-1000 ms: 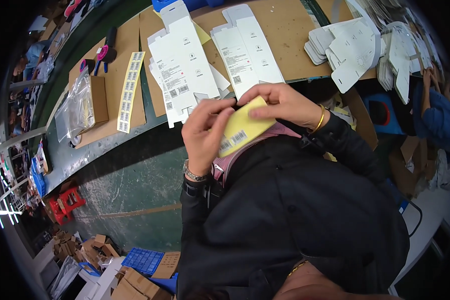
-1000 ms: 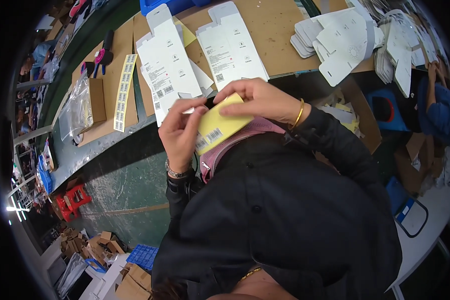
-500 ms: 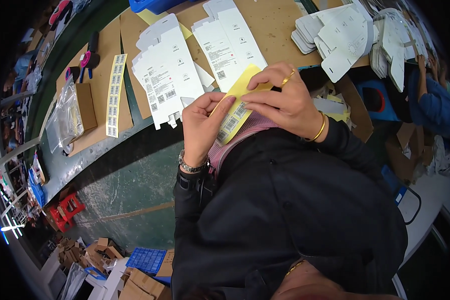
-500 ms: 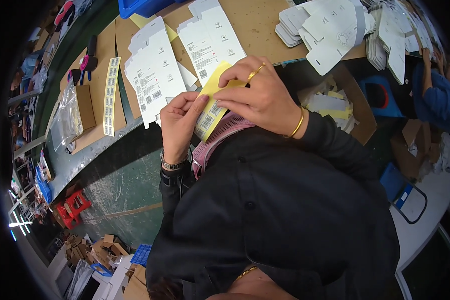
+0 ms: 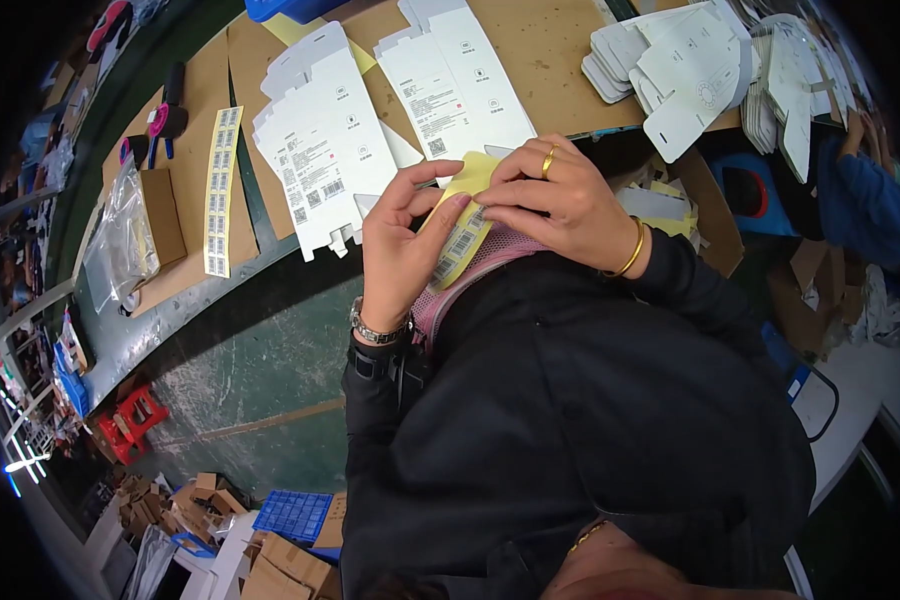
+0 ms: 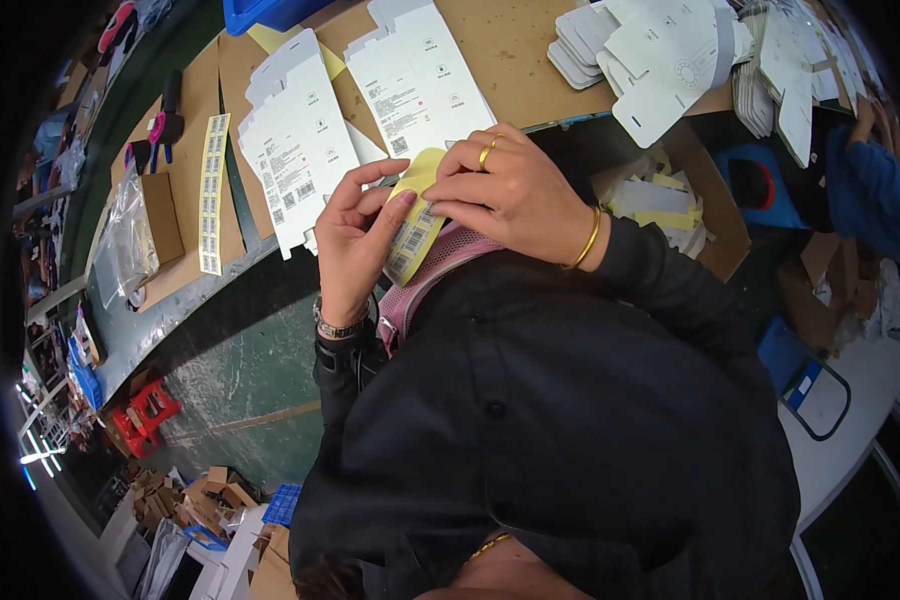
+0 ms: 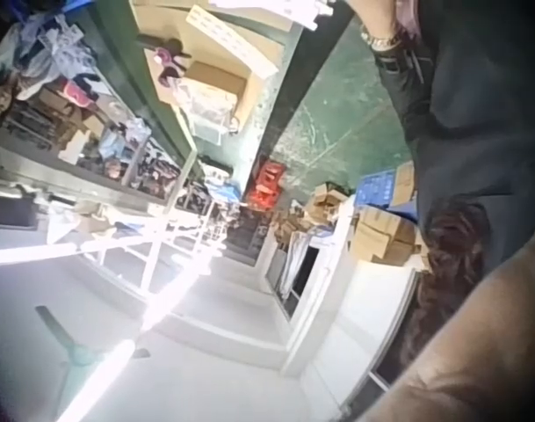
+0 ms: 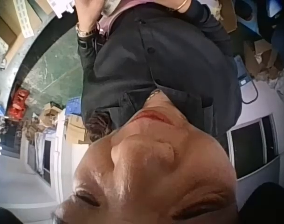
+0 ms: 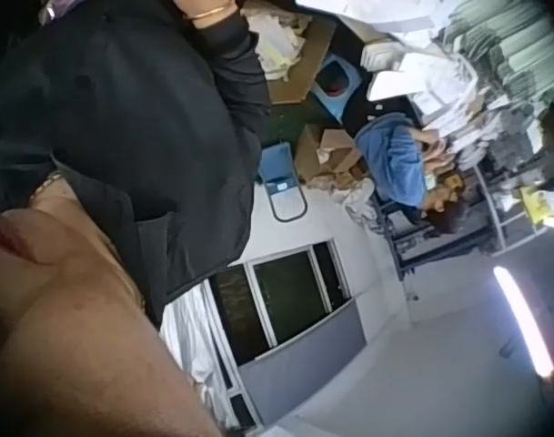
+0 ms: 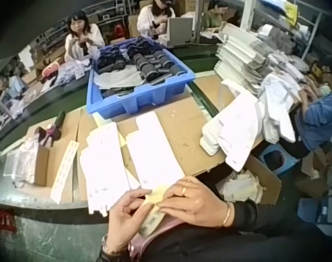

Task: The person peels labels from a sheet and presses them onto cardboard boxes by hand. After applying labels to several boxes, the person gathers them into a stack and carries them across the room.

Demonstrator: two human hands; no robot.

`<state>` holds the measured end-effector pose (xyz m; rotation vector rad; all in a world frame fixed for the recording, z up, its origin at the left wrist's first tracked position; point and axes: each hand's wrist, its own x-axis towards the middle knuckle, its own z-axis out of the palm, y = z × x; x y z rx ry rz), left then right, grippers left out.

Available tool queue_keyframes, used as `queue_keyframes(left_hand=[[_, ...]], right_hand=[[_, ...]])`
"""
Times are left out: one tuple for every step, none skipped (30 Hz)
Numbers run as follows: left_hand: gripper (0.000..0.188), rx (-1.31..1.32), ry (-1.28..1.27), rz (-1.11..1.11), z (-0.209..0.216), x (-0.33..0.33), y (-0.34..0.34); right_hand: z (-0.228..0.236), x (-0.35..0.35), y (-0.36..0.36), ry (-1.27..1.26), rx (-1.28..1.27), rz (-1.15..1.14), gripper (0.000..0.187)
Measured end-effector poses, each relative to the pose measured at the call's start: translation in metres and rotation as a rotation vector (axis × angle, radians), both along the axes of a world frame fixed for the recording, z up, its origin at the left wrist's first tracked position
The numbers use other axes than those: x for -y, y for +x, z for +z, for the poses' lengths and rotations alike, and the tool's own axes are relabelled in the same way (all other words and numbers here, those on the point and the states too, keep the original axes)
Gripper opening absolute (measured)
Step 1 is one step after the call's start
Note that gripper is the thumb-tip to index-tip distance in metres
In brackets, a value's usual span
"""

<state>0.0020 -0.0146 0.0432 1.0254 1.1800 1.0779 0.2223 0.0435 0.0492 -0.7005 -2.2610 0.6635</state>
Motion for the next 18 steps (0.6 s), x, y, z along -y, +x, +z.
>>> queue_keyframes(left_hand=[[0.035, -0.016, 0.004, -0.015, -0.0019, -0.0003, -0.0009], [0.035, -0.032, 0.008, -0.029, -0.0034, -0.0007, -0.0015], [0.036, -0.048, 0.013, -0.044, -0.0047, -0.0010, -0.0018], [0.036, -0.046, 0.011, -0.044, -0.0056, -0.0012, -0.0021], [0.036, -0.058, 0.025, -0.047, -0.0060, -0.0015, -0.0023], [0.036, -0.071, 0.039, -0.050, -0.0064, -0.0019, -0.0025], [0.036, -0.083, 0.054, -0.052, -0.0067, -0.0023, -0.0028], [0.036, -0.083, 0.053, -0.052, -0.0073, -0.0029, -0.0031], [0.036, -0.089, 0.044, -0.058, -0.0081, -0.0037, -0.0034], [0.036, -0.095, 0.036, -0.063, -0.0088, -0.0044, -0.0038], [0.035, -0.100, 0.027, -0.069, -0.0093, -0.0048, -0.0039], [0.035, -0.100, 0.026, -0.070, -0.0088, -0.0052, -0.0041], [0.035, -0.117, 0.055, -0.087, -0.0077, -0.0055, -0.0047], [0.035, -0.135, 0.085, -0.104, -0.0065, -0.0059, -0.0053], [0.035, -0.153, 0.114, -0.121, -0.0060, -0.0061, -0.0055], [0.035, -0.152, 0.114, -0.121, -0.0064, -0.0062, -0.0051], [0.033, -0.134, 0.100, -0.107, -0.0069, -0.0062, -0.0041], [0.032, -0.116, 0.086, -0.093, -0.0075, -0.0062, -0.0031]], right_hand=[[-0.0003, -0.0001, -0.0007, -0.002, 0.002, 0.000, 0.021], [-0.0004, -0.0002, -0.0022, -0.012, 0.003, -0.011, 0.021], [-0.0005, -0.0003, -0.0036, -0.022, 0.004, -0.022, 0.021], [-0.0007, -0.0005, -0.0044, -0.031, 0.006, -0.033, 0.021], [-0.0014, -0.0009, -0.0044, -0.033, 0.007, -0.033, 0.021], [-0.0027, -0.0018, -0.0041, -0.015, 0.010, -0.021, 0.021], [-0.0039, -0.0027, -0.0038, 0.003, 0.013, -0.009, 0.022], [-0.0046, -0.0033, -0.0039, 0.021, 0.015, 0.003, 0.022], [-0.0045, -0.0035, -0.0045, 0.020, 0.016, 0.003, 0.022], [-0.0041, -0.0034, -0.0053, 0.028, 0.019, -0.006, 0.022], [-0.0037, -0.0031, -0.0060, 0.036, 0.023, -0.016, 0.022], [-0.0036, -0.0031, -0.0065, 0.043, 0.026, -0.026, 0.023], [-0.0040, -0.0030, -0.0070, 0.042, 0.027, -0.027, 0.023], [-0.0048, -0.0028, -0.0075, 0.035, 0.020, -0.032, 0.022], [-0.0056, -0.0025, -0.0078, 0.029, 0.014, -0.037, 0.021], [-0.0064, -0.0025, -0.0082, 0.022, 0.008, -0.041, 0.021], [-0.0072, -0.0026, -0.0081, 0.021, 0.008, -0.041, 0.021], [-0.0081, -0.0030, -0.0079, 0.010, 0.011, -0.040, 0.020]])
